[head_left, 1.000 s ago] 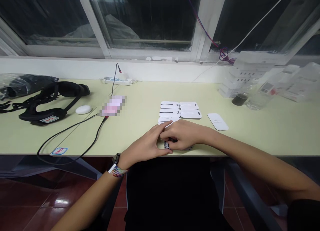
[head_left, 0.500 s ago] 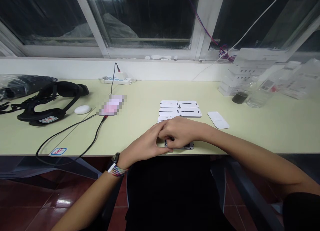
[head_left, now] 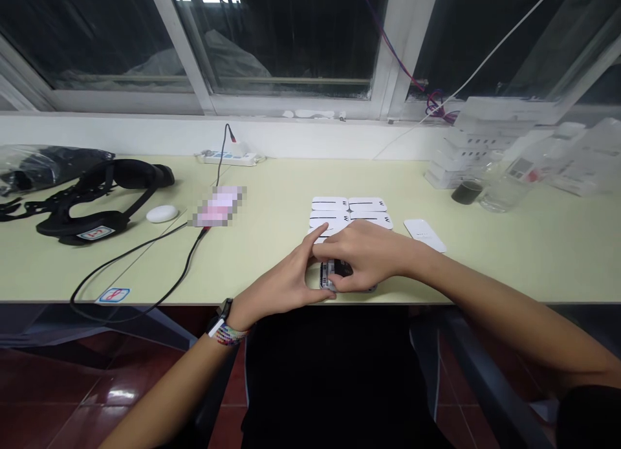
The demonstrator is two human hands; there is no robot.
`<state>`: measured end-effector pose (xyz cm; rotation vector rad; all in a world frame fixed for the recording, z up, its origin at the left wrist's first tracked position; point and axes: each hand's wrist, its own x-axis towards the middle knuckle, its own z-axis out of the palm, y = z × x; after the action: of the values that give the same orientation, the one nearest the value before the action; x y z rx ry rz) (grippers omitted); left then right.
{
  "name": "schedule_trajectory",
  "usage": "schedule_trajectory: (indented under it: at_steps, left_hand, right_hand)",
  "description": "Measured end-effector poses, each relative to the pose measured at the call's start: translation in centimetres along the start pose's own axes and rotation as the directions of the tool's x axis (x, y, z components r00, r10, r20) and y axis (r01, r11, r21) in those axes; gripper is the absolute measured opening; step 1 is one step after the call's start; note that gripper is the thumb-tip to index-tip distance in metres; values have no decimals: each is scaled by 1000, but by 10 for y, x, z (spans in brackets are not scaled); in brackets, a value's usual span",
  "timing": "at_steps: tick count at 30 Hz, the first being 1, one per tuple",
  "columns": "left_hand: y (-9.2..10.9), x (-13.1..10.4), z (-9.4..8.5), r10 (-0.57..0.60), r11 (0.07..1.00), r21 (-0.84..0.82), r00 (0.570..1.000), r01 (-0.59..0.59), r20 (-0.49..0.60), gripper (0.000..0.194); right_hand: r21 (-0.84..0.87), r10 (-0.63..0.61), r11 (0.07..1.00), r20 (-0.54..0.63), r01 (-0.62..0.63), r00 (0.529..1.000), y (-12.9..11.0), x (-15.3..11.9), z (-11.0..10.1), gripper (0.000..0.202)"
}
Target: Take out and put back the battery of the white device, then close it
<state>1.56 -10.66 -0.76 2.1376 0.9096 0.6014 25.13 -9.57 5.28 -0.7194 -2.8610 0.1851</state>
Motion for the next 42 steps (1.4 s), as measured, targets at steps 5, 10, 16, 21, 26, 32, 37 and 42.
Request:
schedule_trajectory:
  at_steps: [5,10,16,21,26,32,37,42]
  left_hand:
    - [-2,0,1,10,1000,-2,1000,-10,24,118]
    - [-5,-1,1,35,999,37,999,-35,18,114]
    - [-4,1,0,31,996,80,999,-34,28,112]
    - [-3,1,-1,31,996,87,999,-33,27,108]
    - [-4,1,-1,31,995,97,999,-34,34,107]
    - [-5,2,-1,43,992,115,999,-46,24,105]
    - [-7,1,-1,86,989,117,996,-89,24,103]
    - [-5,2,-1,57,990,130,998,-60,28,103]
  right_hand:
    - [-93,16,995,-99,-25,995,1,-24,-11,23]
    - [60,156,987,-169,-148,973,7,-61,-20,28]
    - [329,351,911,-302,-249,887,13,-113,-2,32]
    - [435,457,857,-396,-276,796,17,-139,29,33]
    - [509,518,811,-395,-289,758,19,-149,48,35]
    - [524,529,799,-379,-295,760,19,-149,49,37]
    - [527,525,800,-380,-288,762,20,-148,49,36]
    - [542,518,793,-363,-276,775,20,-147,49,30]
